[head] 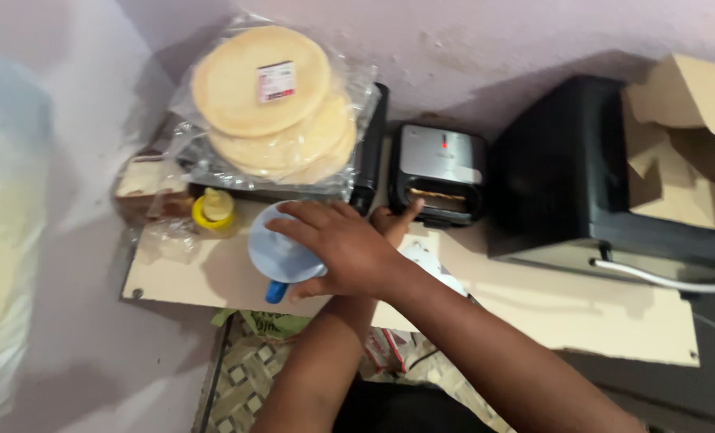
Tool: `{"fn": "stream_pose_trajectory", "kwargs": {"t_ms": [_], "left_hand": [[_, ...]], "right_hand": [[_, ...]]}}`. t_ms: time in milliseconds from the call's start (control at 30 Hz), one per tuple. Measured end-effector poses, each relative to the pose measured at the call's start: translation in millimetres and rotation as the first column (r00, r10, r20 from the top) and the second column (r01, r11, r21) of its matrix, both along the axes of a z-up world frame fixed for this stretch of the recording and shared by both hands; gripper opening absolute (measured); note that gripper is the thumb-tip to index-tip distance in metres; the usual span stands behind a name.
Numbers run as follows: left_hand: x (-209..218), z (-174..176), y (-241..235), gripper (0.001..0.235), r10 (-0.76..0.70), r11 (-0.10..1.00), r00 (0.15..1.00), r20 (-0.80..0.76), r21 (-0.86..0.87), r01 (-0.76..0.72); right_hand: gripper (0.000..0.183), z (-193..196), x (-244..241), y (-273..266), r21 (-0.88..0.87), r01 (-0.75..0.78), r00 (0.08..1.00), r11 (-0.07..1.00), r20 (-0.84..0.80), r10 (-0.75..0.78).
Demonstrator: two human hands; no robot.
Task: The person prepares a toasted sandwich by applying butter from a jar to a slice of bread inside a sandwich press using a small spatula, closing the press, and then checking the bread's toast level by lifting it with a large cleaver.
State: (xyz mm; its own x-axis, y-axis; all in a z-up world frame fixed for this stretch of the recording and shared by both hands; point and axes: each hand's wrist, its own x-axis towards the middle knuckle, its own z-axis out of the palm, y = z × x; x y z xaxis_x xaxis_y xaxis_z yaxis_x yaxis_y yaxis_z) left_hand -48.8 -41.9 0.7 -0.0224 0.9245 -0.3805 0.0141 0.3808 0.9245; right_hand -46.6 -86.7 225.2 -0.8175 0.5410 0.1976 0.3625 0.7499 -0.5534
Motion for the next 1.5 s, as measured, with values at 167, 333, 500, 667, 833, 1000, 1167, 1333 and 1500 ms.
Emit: {"fn": "stream_pose_trajectory", "kwargs": {"t_ms": [167,333,500,667,833,1000,1167,1333,1500], "left_hand": [[20,-3,19,0.063,0.127,0.989,0.992,0.013,-0.078,-0.125],[22,-1,17,0.064,0.110,0.988,0.994,0.019,-0.115,-0.107],[23,-5,25,0.065,0.097,0.986,0.995,0.015,-0.135,-0.095],[20,-9,24,0.069,0.086,0.978,0.995,0.044,-0.192,-0.076],[15,-7,22,0.069,0.088,0.982,0.990,0.109,-0.178,-0.067],[15,-3,19,0.070,0.071,0.987,0.988,0.136,-0.152,-0.050],[16,-7,19,0.073,0.101,0.983,0.986,0.133,-0.166,-0.079],[12,-22,18,0.071,0.064,0.986,0.991,0.116,-0.157,-0.046],[5,-38,15,0.067,0.014,0.998,0.984,0.177,-0.065,-0.003]], "right_hand": [[0.028,-74,137,-52,-0.079,0.727,0.687,0.683,0.075,-0.723],[0.051,-153,253,-118,0.155,0.858,0.339,0.489,0.544,-0.767],[0.041,-189,271,-137,0.087,0.885,0.361,0.457,0.491,-0.793],[0.047,-157,274,-167,-0.166,0.873,0.458,0.459,0.603,-0.653],[0.059,-109,251,-168,-0.209,0.953,0.302,0.221,0.568,-0.766],[0.058,-115,206,-65,-0.018,0.931,0.362,0.365,0.190,-0.913],[0.054,-119,182,-15,0.117,0.936,0.269,0.332,0.369,-0.889],[0.051,-120,180,-16,0.158,0.930,0.256,0.333,0.372,-0.892],[0.051,-114,178,-16,0.137,0.934,0.256,0.329,0.384,-0.887]]}}
